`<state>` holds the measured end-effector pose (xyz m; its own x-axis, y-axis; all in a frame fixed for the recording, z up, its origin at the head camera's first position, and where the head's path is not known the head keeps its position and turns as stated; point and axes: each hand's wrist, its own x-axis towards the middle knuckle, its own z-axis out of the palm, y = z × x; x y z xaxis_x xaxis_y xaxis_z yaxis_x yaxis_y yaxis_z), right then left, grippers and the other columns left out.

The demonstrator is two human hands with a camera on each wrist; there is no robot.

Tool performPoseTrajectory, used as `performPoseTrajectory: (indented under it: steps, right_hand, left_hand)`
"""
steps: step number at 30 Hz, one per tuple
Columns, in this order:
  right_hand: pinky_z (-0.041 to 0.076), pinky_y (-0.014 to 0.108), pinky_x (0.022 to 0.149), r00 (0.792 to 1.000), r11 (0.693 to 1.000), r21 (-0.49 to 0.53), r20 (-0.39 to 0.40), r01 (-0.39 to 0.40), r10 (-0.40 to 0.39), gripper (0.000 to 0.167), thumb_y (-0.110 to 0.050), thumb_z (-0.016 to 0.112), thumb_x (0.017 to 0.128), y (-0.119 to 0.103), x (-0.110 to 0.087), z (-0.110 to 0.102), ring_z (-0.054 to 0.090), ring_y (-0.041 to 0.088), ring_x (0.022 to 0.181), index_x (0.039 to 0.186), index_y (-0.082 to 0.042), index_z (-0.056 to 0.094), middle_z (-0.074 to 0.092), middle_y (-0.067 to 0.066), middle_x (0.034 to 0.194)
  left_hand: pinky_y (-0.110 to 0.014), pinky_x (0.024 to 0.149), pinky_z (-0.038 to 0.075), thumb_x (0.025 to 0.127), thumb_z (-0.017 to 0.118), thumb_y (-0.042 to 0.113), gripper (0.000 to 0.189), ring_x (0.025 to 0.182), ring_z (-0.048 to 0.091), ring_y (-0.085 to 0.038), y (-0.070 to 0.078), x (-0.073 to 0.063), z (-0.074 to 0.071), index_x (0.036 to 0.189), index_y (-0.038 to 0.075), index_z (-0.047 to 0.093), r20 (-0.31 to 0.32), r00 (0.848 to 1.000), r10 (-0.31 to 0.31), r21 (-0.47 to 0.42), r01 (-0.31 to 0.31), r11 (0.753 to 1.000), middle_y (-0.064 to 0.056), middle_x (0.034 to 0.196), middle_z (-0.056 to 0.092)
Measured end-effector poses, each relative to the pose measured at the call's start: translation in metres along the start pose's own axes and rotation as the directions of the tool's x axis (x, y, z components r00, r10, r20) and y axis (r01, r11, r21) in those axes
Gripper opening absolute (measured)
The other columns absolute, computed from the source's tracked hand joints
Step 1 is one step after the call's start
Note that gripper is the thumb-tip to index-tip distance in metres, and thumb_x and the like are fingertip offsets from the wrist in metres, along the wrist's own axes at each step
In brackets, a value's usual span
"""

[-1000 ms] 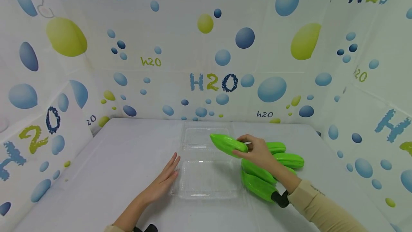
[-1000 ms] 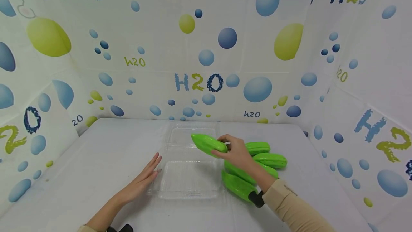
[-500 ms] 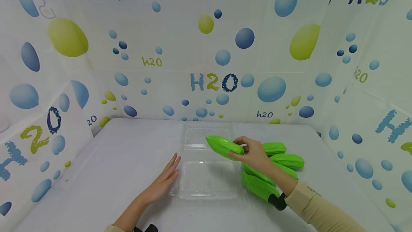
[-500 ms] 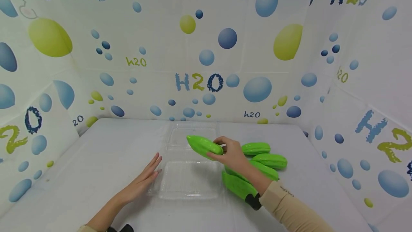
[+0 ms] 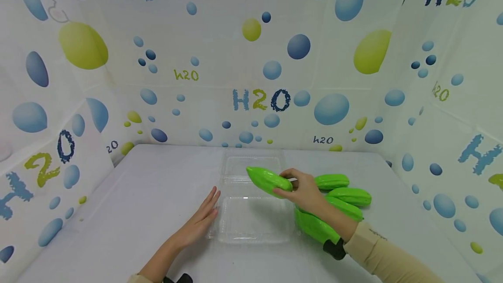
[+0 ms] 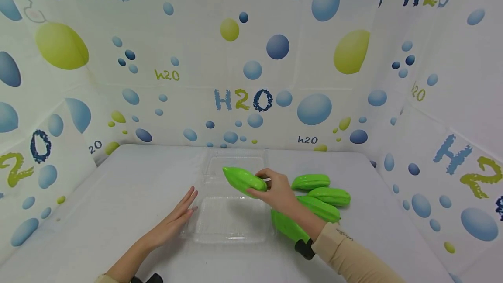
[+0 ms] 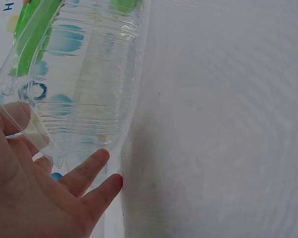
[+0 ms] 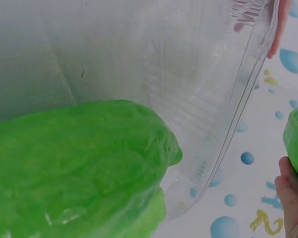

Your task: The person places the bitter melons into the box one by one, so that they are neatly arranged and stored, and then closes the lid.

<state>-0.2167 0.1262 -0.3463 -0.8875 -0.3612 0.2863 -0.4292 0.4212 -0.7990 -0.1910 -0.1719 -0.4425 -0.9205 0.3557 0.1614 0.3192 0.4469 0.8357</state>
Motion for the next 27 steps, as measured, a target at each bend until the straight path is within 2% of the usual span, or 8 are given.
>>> performPoseTrajectory:
  steps: [5, 11, 15, 27]
  right_hand:
    - [0.053, 0.025, 0.061, 1.000, 1.000, -0.007, -0.007, 0.006, -0.006, 0.035, -0.009, 0.072, 0.079, 0.004, 0.002, 0.006, 0.066, 0.027, 0.079, 0.107, 0.006, 0.057, 0.061, 0.019, 0.101]
    - [0.052, 0.023, 0.060, 1.000, 1.000, -0.007, -0.017, 0.005, -0.005, 0.038, -0.019, 0.075, 0.077, 0.018, 0.004, 0.016, 0.066, 0.018, 0.076, 0.105, -0.001, 0.059, 0.062, 0.011, 0.099]
    - [0.051, 0.023, 0.060, 1.000, 1.000, -0.005, -0.016, 0.010, -0.010, 0.040, -0.024, 0.076, 0.076, 0.018, 0.004, 0.021, 0.065, 0.015, 0.073, 0.105, -0.002, 0.060, 0.063, 0.010, 0.098]
    - [0.050, 0.021, 0.060, 1.000, 1.000, 0.009, -0.018, -0.004, 0.004, 0.038, -0.023, 0.076, 0.075, 0.014, 0.002, 0.032, 0.064, 0.013, 0.072, 0.104, -0.003, 0.060, 0.062, 0.010, 0.099]
  left_hand:
    - [-0.059, 0.104, 0.006, 0.100, 0.034, 0.016, 0.051, 0.137, -0.003, -0.034, 0.001, 0.000, 0.000, 0.145, 0.002, 0.015, 0.001, 1.000, -0.011, 0.009, 0.011, 1.000, -0.013, 0.153, 0.000]
    - [-0.059, 0.104, 0.005, 0.100, 0.034, 0.016, 0.051, 0.137, -0.003, -0.034, 0.001, 0.000, 0.000, 0.145, 0.002, 0.015, 0.003, 1.000, -0.013, 0.008, 0.013, 1.000, -0.013, 0.153, -0.001]
    - [-0.059, 0.104, 0.006, 0.100, 0.034, 0.015, 0.051, 0.137, -0.002, -0.035, 0.001, -0.001, 0.000, 0.145, 0.001, 0.016, -0.001, 1.000, -0.006, 0.010, 0.006, 1.000, -0.014, 0.152, 0.000]
    - [-0.059, 0.104, 0.006, 0.100, 0.034, 0.015, 0.050, 0.137, -0.001, -0.035, 0.001, -0.001, 0.000, 0.145, 0.001, 0.017, 0.001, 1.000, -0.006, 0.015, 0.006, 1.000, -0.014, 0.152, 0.000]
